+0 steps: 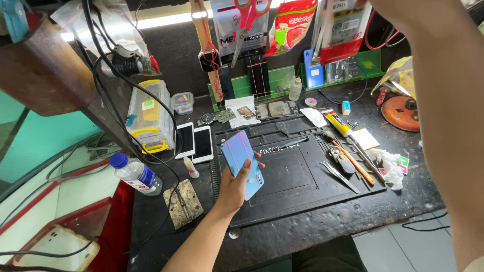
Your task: The person cleans the inside of a disassembled smartphone frame with a brush. They then apply glue from a tube along the edges of the frame. Finally, they attach the back cover and secure the phone by wrapping a rubber band around it.
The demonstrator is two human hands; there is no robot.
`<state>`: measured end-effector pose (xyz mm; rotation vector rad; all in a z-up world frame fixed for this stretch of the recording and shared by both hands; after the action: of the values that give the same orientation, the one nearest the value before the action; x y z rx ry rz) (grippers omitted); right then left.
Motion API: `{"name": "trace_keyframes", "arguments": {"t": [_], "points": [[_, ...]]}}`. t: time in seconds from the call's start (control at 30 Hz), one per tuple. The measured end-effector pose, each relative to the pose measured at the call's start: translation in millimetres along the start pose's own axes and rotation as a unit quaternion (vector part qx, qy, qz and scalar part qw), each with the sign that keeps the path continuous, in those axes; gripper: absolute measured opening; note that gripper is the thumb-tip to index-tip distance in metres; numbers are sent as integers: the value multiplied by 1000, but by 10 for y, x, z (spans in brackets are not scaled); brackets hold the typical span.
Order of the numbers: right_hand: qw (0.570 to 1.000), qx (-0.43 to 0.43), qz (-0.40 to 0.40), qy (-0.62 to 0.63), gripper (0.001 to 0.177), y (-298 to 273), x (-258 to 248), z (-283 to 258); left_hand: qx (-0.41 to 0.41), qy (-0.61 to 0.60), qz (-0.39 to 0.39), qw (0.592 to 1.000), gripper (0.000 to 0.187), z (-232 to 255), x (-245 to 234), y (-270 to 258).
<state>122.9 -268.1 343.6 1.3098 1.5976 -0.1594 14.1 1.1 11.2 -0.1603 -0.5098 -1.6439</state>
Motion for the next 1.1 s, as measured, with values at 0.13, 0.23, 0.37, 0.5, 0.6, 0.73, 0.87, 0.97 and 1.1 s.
{"name": "trace_keyframes", "arguments": {"t": [0.13,0.23,0.37,0.5,0.6,0.73,0.87,0.97,1.1], "points": [[996,-46,29,77,31,-465,826,130,22,-74,12,997,66,147,55,-2],[988,-62,20,137,31,-669,1407,131,2,-137,-31,990,73,283,94,-55],[967,15,3,253,21,-954,2229,373,4,-193,-67,979,74,459,222,-47],[940,82,39,330,13,-1115,2666,670,-21,-199,-15,980,63,352,204,-23],[889,119,0,441,41,-1274,2839,933,-31,-187,-35,981,59,297,161,44],[888,124,-33,441,36,-1320,2766,990,-63,-163,-41,984,64,366,237,50],[896,93,-87,425,25,-1345,2751,886,-71,-158,-54,983,62,471,295,38],[902,82,-100,413,24,-1375,2810,919,-84,-166,-52,981,56,491,308,20],[924,87,-92,362,25,-1368,2791,863,-101,-106,-30,989,44,-28,25,-44]]}}
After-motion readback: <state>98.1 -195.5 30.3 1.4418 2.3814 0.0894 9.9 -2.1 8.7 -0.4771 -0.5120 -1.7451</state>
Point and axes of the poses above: each hand's wrist, its own y-axis towards the middle knuckle, its own x-axis out of the palm, z = x × y, the point moved 2 cm from there along y, towards the middle knuckle, and after that the axes turned 8 degrees about -y, right-handed, at the moved point
